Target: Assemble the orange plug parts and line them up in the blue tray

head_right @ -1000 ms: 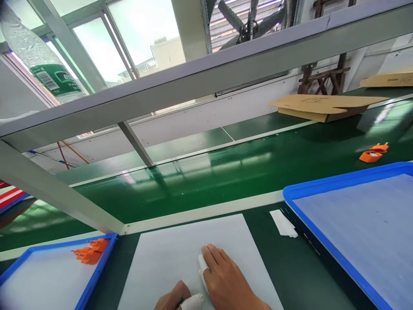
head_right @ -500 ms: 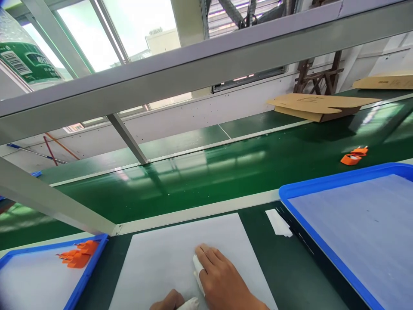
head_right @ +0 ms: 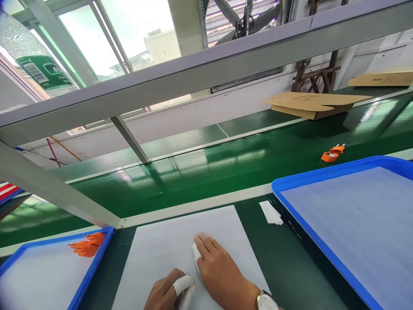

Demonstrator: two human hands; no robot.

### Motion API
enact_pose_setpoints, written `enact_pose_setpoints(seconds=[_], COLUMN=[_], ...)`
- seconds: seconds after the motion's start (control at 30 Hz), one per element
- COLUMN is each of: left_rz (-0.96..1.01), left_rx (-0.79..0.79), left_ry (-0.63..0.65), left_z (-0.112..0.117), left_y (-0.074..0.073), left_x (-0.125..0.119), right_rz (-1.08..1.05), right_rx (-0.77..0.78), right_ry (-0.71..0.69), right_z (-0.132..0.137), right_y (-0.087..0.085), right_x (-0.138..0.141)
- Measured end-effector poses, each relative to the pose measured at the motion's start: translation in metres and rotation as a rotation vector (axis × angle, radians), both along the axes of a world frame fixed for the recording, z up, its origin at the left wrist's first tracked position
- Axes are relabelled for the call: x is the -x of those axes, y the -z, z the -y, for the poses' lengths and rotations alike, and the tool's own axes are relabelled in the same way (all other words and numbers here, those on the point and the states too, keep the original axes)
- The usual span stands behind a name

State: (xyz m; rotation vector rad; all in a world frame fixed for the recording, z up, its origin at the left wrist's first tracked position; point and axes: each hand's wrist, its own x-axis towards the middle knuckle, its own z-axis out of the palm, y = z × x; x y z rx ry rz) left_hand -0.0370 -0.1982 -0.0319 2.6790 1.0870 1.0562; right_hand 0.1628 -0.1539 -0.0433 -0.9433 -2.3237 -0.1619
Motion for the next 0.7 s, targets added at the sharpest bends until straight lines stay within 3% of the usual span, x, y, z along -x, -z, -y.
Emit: enact_pose_setpoints(seconds=[0.17, 0.33, 0.7], left_rz=[-0.036, -0.087, -0.054], left_rx=[-0.003, -0.036, -0.094], left_ry=[-0.003, 0.003, -0.052], left_z=[0.001, 0.0, 0.001], left_y=[-0.015, -0.025, -0.008], left_x=[-0.005, -0.009, -0.007], right_rz=[0.013, 0.023, 0.003], right_rx=[0.013, 0.029, 0.067], right_ry=[0.0, 0.0, -0.011], right_z=[0.0, 0.002, 0.004], right_y=[-0.006, 0.002, 0.016], right_x=[-0.002, -0.002, -0.001])
